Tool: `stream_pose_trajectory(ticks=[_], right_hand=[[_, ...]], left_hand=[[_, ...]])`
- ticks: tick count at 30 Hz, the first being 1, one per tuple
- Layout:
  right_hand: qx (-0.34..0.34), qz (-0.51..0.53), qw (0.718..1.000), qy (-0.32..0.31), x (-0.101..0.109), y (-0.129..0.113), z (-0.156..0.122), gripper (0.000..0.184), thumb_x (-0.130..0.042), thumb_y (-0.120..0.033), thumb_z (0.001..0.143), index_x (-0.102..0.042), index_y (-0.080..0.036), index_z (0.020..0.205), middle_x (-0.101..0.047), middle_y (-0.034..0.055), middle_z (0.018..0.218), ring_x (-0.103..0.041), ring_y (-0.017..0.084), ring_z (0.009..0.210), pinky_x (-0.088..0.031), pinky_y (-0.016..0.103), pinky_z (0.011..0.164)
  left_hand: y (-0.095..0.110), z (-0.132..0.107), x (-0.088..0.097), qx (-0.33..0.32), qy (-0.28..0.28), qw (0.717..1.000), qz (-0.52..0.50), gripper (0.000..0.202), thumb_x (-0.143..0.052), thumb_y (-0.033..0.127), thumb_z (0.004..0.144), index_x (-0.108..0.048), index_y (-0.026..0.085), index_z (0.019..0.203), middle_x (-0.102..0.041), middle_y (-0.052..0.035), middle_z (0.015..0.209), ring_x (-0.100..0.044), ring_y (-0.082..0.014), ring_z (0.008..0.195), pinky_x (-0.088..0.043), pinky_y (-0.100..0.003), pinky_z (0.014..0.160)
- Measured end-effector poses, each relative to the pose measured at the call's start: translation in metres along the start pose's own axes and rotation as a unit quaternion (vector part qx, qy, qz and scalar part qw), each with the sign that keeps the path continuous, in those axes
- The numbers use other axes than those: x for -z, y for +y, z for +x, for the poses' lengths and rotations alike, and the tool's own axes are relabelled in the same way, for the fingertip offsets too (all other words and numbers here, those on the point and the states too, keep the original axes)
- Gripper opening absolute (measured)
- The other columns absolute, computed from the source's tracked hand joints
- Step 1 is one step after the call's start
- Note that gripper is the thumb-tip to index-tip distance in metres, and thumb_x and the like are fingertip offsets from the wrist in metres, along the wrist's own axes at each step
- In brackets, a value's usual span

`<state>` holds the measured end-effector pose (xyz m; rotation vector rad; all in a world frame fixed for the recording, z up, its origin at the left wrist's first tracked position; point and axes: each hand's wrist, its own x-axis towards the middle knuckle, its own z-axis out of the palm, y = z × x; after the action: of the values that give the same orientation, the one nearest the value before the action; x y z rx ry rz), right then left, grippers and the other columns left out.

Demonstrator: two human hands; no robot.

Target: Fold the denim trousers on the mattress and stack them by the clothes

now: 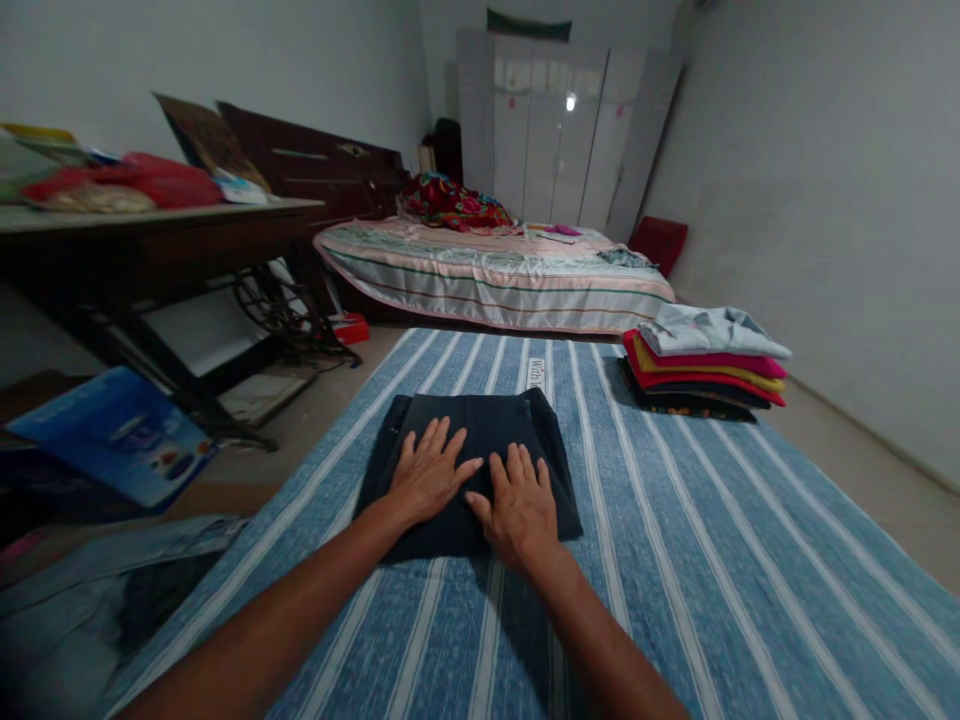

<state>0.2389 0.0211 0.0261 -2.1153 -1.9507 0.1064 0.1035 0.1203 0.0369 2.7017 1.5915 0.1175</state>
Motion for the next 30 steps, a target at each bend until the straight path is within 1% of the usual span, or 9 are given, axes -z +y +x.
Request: stream_pose_trajectory(ticks=[3, 6, 11, 14, 17, 21, 25, 30], right_hand=[[-0.011, 0.010, 0.999, -0.041, -0.004, 0.004, -0.010, 0.066, -0.025, -0.059, 0.090, -0.037, -0.016, 0.140, -0.029, 0.0143, 0.148, -0.019, 0.027, 0.138, -0.013, 0.046, 0.110], [-0.025, 0.008, 0.998, -0.054, -0.008, 0.009, -0.014, 0.066, -0.024, -0.059, 0.090, -0.037, -0.018, 0.140, -0.029, 0.0125, 0.148, -0.019, 0.027, 0.138, -0.015, 0.046, 0.109], [-0.049, -0.038, 0.997, -0.051, -0.015, 0.017, -0.025, 0.064, -0.028, -0.057, 0.090, -0.034, -0.020, 0.141, -0.027, 0.0113, 0.149, -0.019, 0.028, 0.138, -0.017, 0.047, 0.108], [-0.054, -0.069, 0.995, -0.047, -0.023, 0.026, -0.032, 0.062, -0.030, -0.055, 0.090, -0.032, -0.020, 0.142, -0.026, 0.0112, 0.150, -0.019, 0.027, 0.138, -0.020, 0.046, 0.107], [-0.047, -0.091, 0.994, -0.037, -0.030, 0.033, -0.038, 0.062, -0.031, -0.052, 0.091, -0.031, -0.020, 0.143, -0.025, 0.0112, 0.150, -0.020, 0.027, 0.138, -0.022, 0.046, 0.107], [-0.043, -0.099, 0.994, -0.022, -0.035, 0.036, -0.041, 0.060, -0.031, -0.051, 0.090, -0.032, -0.021, 0.142, -0.027, 0.0106, 0.149, -0.021, 0.027, 0.137, -0.024, 0.047, 0.106], [-0.040, -0.091, 0.995, -0.018, -0.035, 0.037, -0.042, 0.059, -0.029, -0.050, 0.091, -0.032, -0.020, 0.142, -0.027, 0.0109, 0.149, -0.022, 0.027, 0.137, -0.025, 0.047, 0.105], [-0.041, -0.081, 0.996, -0.020, -0.034, 0.039, -0.043, 0.059, -0.030, -0.049, 0.091, -0.032, -0.020, 0.142, -0.028, 0.0105, 0.149, -0.023, 0.026, 0.137, -0.025, 0.045, 0.106]], left_hand=[[0.000, -0.016, -0.008, 0.010, -0.017, 1.000, -0.012, 0.073, -0.021, 0.066, 0.087, -0.032, 0.020, 0.142, -0.021, -0.0151, 0.151, -0.012, -0.0303, 0.140, -0.012, -0.053, 0.109], [-0.003, -0.021, -0.012, 0.022, -0.024, 0.999, -0.018, 0.075, -0.019, 0.067, 0.086, -0.029, 0.020, 0.143, -0.019, -0.0149, 0.151, -0.009, -0.0297, 0.140, -0.009, -0.055, 0.109], [0.002, -0.024, -0.004, 0.028, -0.059, 0.997, -0.044, 0.077, -0.018, 0.069, 0.085, -0.026, 0.021, 0.144, -0.015, -0.0129, 0.152, -0.005, -0.0281, 0.141, -0.006, -0.055, 0.110], [0.004, -0.032, 0.001, 0.040, -0.079, 0.994, -0.065, 0.079, -0.018, 0.070, 0.084, -0.028, 0.020, 0.144, -0.014, -0.0124, 0.153, -0.004, -0.0289, 0.141, -0.006, -0.054, 0.110], [0.000, -0.046, 0.001, 0.063, -0.070, 0.992, -0.078, 0.081, -0.017, 0.072, 0.082, -0.030, 0.020, 0.143, -0.013, -0.0130, 0.153, -0.004, -0.0306, 0.141, -0.007, -0.053, 0.111], [-0.006, -0.060, -0.008, 0.068, -0.057, 0.992, -0.089, 0.080, -0.015, 0.070, 0.084, -0.026, 0.020, 0.144, -0.010, -0.0128, 0.153, -0.002, -0.0300, 0.141, -0.008, -0.054, 0.110], [-0.009, -0.062, -0.015, 0.065, -0.043, 0.992, -0.099, 0.080, -0.013, 0.071, 0.083, -0.026, 0.020, 0.144, -0.011, -0.0130, 0.154, -0.002, -0.0296, 0.141, -0.009, -0.054, 0.110], [-0.010, -0.062, -0.018, 0.061, -0.019, 0.993, -0.097, 0.072, -0.018, 0.065, 0.087, -0.030, 0.020, 0.142, -0.014, -0.0119, 0.153, -0.006, -0.0284, 0.141, -0.012, -0.053, 0.110]])
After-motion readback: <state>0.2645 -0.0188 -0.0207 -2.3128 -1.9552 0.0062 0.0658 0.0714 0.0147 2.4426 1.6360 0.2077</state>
